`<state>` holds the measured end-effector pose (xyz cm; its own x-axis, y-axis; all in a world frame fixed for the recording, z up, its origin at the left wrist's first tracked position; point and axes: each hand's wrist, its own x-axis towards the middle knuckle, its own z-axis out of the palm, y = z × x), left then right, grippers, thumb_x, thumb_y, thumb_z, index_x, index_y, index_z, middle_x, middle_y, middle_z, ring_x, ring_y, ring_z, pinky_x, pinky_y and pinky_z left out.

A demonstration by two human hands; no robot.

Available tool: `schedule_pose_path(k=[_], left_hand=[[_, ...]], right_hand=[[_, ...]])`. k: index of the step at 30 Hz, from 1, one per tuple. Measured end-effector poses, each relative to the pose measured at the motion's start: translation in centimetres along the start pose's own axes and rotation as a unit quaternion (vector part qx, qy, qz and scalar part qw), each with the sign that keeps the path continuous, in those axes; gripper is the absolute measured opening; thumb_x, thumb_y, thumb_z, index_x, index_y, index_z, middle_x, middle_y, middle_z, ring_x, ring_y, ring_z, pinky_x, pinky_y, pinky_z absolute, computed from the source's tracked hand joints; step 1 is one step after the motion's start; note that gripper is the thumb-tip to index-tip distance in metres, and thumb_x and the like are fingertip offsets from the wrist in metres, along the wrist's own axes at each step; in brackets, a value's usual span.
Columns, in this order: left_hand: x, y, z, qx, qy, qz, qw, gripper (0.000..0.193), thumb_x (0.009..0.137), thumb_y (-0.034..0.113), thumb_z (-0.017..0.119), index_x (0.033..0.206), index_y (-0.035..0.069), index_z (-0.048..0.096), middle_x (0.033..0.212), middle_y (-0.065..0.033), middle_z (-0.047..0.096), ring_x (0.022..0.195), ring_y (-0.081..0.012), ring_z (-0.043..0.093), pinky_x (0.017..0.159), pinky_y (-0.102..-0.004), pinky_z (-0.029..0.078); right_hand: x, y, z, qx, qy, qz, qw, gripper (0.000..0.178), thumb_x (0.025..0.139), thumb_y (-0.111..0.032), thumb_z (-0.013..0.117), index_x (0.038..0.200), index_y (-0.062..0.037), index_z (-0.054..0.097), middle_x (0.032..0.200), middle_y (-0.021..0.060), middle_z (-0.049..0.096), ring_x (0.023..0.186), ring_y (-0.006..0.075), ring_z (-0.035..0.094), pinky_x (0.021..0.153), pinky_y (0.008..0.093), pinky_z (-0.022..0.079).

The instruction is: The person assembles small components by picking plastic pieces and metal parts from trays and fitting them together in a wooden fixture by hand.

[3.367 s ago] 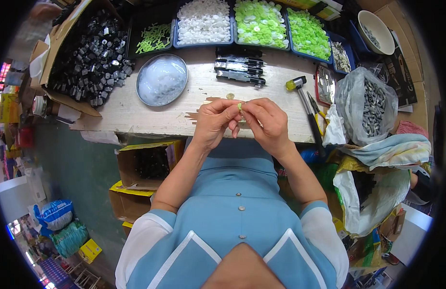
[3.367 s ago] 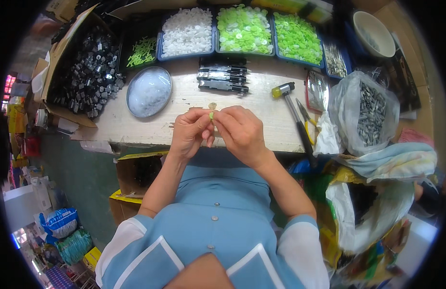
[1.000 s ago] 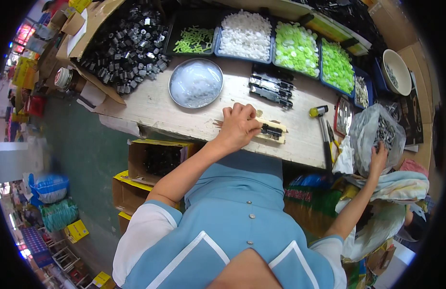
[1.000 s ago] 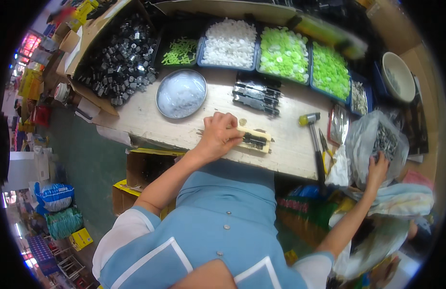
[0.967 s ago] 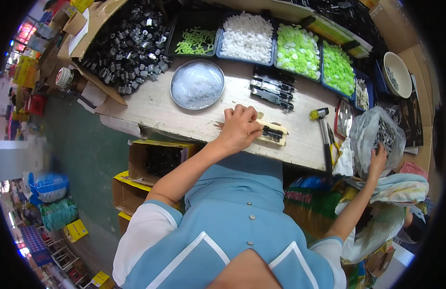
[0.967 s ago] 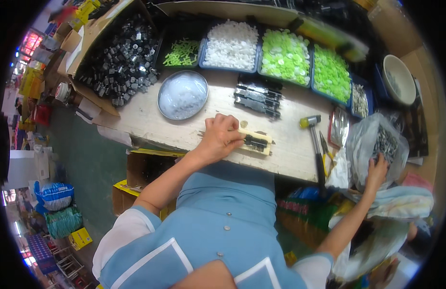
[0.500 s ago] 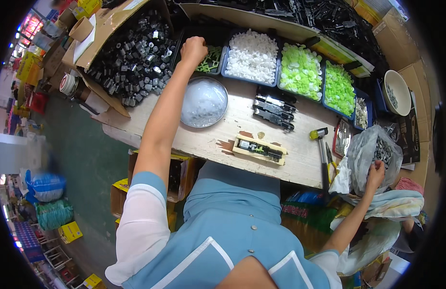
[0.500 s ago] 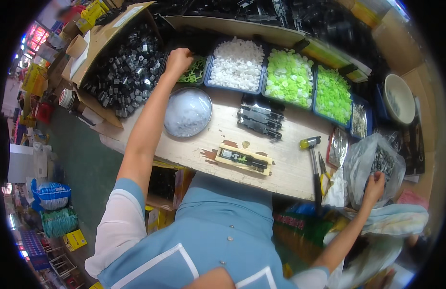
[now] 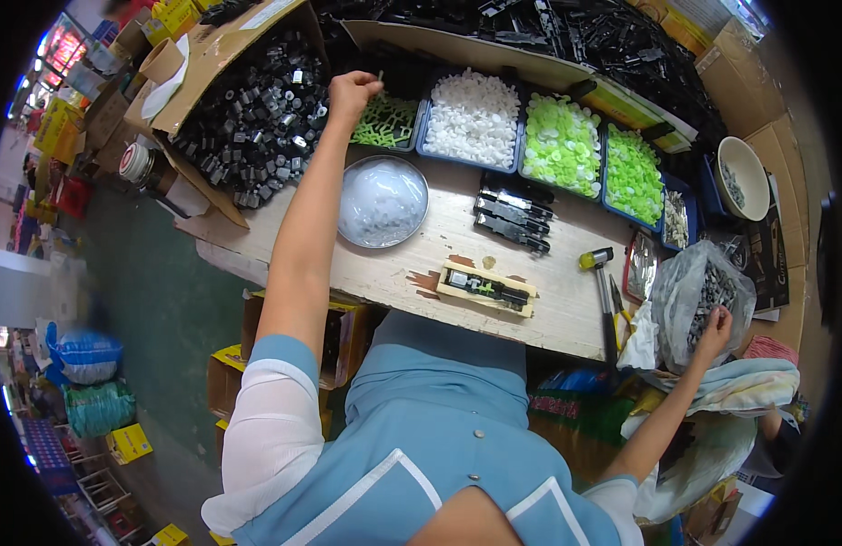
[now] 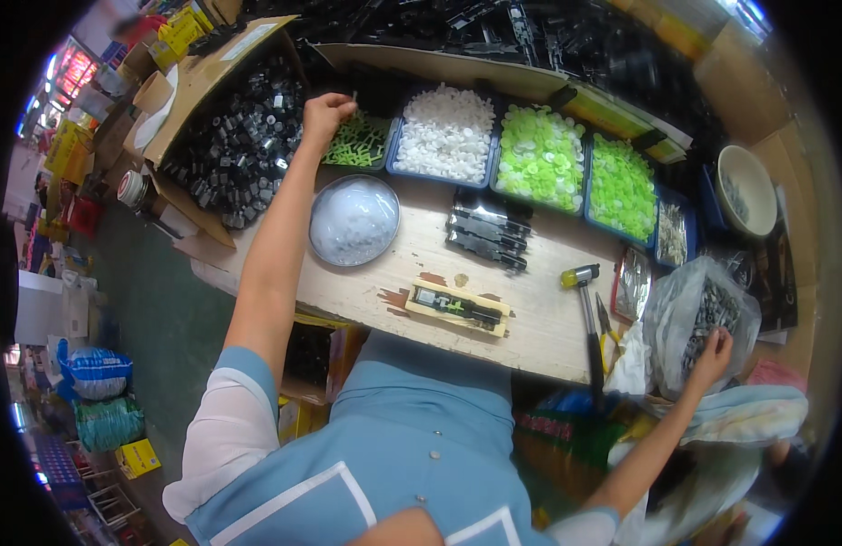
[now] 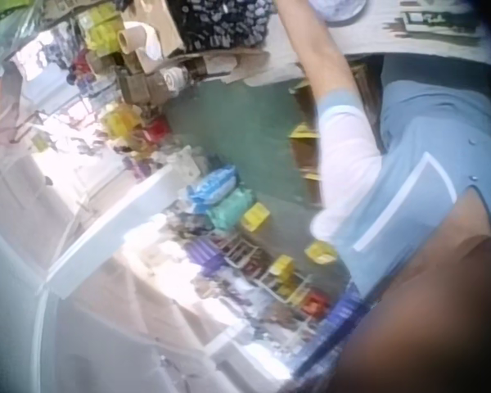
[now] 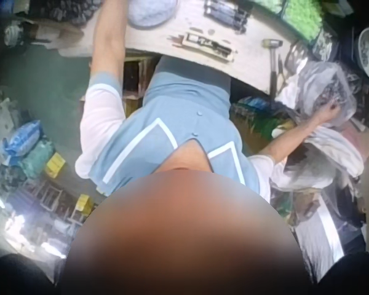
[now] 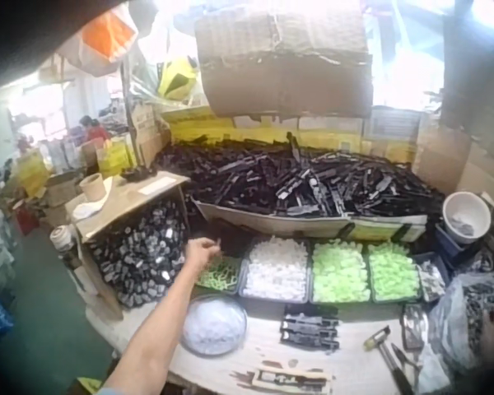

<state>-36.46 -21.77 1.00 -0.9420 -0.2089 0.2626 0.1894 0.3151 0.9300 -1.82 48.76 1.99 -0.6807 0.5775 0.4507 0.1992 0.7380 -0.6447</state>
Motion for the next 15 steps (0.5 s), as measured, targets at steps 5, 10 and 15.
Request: schedule_pose_path(k=[5,10,15], left_hand=[[-1.0,2.3,-0.9,-0.103,0.055,-0.047,0.992,0.012,0.075,0.007,0.066,0.086,0.002,0.063,0.076,-0.0029,0.062,0.067,-0.0109,0.059,0.059,-0.0231,0.046],[-5.4,6.3,-2.6,-0.193,-0.015,-0.009,0.981,0.010,0.078,0.002,0.062,0.088,0.002,0.061,0.075,-0.0031,0.060,0.065,-0.0107,0.058,0.055,-0.0190,0.044],[-15.3,7.7,-5.2,-0.050,-0.082,0.013,0.995,0.016,0.071,0.000,0.065,0.087,0.002,0.064,0.073,0.0003,0.060,0.061,-0.0068,0.053,0.056,-0.0201,0.044]], right_hand=[[-1.0,-2.0,1.0,0.075,0.052,0.002,0.996,0.021,0.090,-0.023,0.050,0.101,-0.0053,0.053,0.078,0.0005,0.052,0.062,0.0078,0.045,0.057,0.0204,0.039],[-2.8,-8.3,0.8,0.007,0.045,0.013,0.999,0.025,0.091,-0.020,0.048,0.110,-0.0039,0.049,0.082,0.0026,0.053,0.069,0.0096,0.049,0.062,0.0206,0.041],[-5.5,-14.4,1.4,0.061,0.036,-0.052,0.996,0.029,0.090,-0.016,0.051,0.116,-0.0029,0.048,0.080,0.0006,0.052,0.071,0.0077,0.048,0.065,0.0199,0.040]])
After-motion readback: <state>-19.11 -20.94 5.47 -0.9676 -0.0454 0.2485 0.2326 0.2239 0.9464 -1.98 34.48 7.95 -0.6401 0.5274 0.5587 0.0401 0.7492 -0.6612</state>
